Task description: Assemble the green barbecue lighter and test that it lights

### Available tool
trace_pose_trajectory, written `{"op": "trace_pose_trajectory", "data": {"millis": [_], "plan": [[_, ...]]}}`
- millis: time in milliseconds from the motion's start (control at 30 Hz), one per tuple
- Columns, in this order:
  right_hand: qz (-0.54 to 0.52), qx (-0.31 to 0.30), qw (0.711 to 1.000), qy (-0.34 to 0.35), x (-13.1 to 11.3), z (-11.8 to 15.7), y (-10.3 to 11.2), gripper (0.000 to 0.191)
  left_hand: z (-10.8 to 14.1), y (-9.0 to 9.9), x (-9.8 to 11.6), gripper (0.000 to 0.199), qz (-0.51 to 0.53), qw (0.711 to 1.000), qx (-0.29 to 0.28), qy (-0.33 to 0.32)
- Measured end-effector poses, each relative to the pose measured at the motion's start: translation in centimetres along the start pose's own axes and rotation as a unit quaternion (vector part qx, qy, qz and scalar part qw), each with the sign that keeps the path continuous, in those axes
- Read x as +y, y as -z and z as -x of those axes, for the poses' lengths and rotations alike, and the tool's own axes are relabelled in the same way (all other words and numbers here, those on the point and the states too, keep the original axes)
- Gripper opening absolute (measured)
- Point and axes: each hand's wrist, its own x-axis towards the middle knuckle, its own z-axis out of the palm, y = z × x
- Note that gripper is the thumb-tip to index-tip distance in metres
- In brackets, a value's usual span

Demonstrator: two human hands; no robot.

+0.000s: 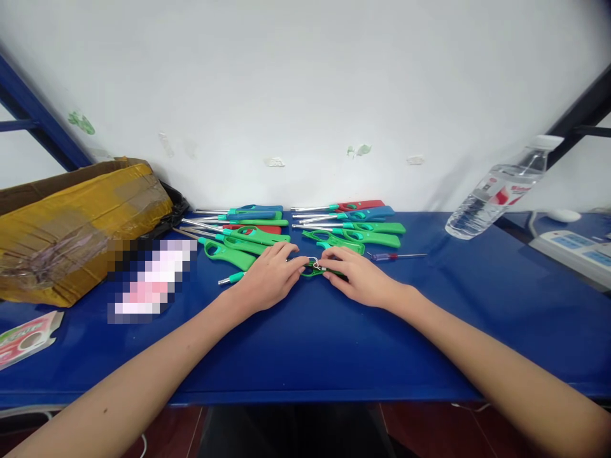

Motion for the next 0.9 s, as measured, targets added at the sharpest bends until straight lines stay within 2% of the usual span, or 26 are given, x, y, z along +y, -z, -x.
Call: {"op": "trace_pose_trajectory", "data": {"millis": [200,667,900], "plan": [[0.001,-0.001,1.0,-0.001,-0.1,0.0,0.1,0.029,-0.1,0.4,-0.6,0.024,0.042,0.999,0.029,0.013],[-0.001,-0.002,1.0,0.0,-0.1,0.0,0.1,0.028,-0.1,0.7,-0.5,0.024,0.038,0.999,-0.006,0.02],[-0.004,-0.005,1.0,0.001,0.0,0.0,0.1,0.029,0.1,1.3,-1.5,0.018,0.037,0.999,0.013,0.037]]}}
